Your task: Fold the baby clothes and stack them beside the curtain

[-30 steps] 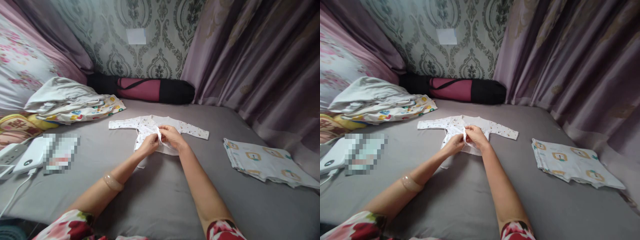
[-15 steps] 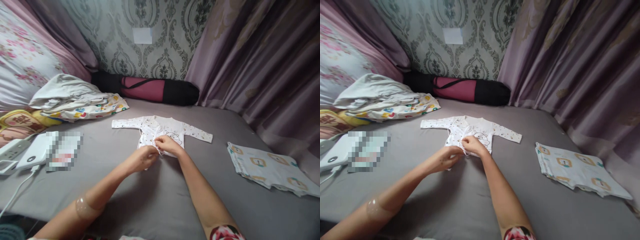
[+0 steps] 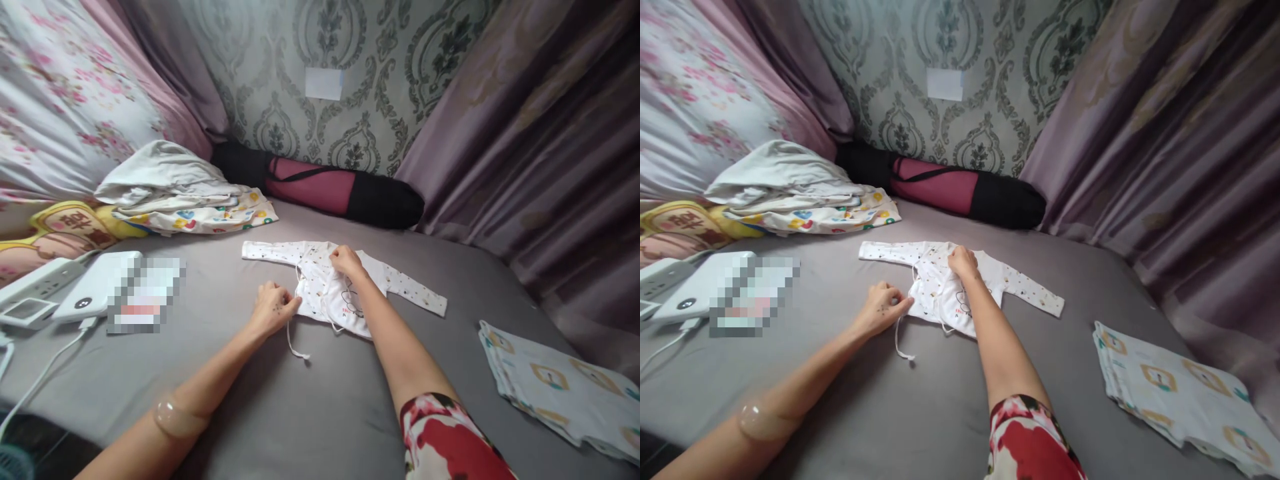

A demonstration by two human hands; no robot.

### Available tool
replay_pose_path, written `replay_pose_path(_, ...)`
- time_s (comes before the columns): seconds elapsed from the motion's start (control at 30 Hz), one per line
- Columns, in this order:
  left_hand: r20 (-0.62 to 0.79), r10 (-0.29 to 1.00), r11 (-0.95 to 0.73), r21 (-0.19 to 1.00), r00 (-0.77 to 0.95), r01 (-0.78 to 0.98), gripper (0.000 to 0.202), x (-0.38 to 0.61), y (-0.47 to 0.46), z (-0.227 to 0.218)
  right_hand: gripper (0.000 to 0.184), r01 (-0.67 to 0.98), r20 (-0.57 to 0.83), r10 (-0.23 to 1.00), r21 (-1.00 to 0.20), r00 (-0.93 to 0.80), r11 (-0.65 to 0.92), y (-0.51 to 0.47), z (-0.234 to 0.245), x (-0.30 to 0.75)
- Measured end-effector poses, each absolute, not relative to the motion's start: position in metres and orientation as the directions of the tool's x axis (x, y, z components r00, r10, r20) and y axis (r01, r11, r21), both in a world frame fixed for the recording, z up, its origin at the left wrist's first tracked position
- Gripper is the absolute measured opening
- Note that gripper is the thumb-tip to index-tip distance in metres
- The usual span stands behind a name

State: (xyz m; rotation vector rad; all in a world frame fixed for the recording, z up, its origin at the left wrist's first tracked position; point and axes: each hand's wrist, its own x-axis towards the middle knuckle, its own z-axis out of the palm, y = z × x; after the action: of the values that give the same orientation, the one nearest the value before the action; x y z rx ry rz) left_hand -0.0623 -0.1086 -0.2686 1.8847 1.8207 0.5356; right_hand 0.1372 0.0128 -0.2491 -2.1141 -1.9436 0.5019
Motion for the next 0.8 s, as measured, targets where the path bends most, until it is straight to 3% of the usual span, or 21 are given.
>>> replay_pose_path(0.1,-0.079,0.997,0.028,0.59,0.023,0.807,0.028,-0.06,-0.108,-0.267,0.009,0.923,-0.164,0.985,-0.369,0.046,-0.104,0.022,-0.251,0.135)
replay_pose_path(0.2,-0.104,0.995,0.061,0.588,0.0,0.806,0.027,-0.059,-0.107,-0.268,0.014,0.911,-0.214,0.976,-0.397,0.025,-0.11,0.028,-0.253,0.137)
replay_pose_path(0.37,-0.105,0.994,0.076,0.587,-0.017,0.806,0.026,-0.056,-0.105,-0.272,0.006,0.907,-0.232,0.972,-0.413,-0.021,-0.079,0.029,-0.254,0.138)
replay_pose_path(0.53,-0.08,0.997,0.04,0.572,0.007,0.819,0.018,-0.052,-0.105,-0.269,0.026,0.966,-0.076,0.997,-0.259,0.007,-0.026,0.015,-0.252,0.132)
replay_pose_path(0.73,-0.11,0.994,0.066,0.659,0.009,0.75,0.004,-0.054,-0.11,-0.263,0.04,0.992,0.014,0.998,-0.104,-0.066,0.067,0.002,-0.265,0.13)
replay_pose_path(0.8,-0.089,0.994,0.018,0.678,0.058,0.734,0.015,-0.056,-0.112,-0.264,0.042,0.993,0.037,0.996,-0.077,-0.085,0.087,0.001,-0.268,0.13)
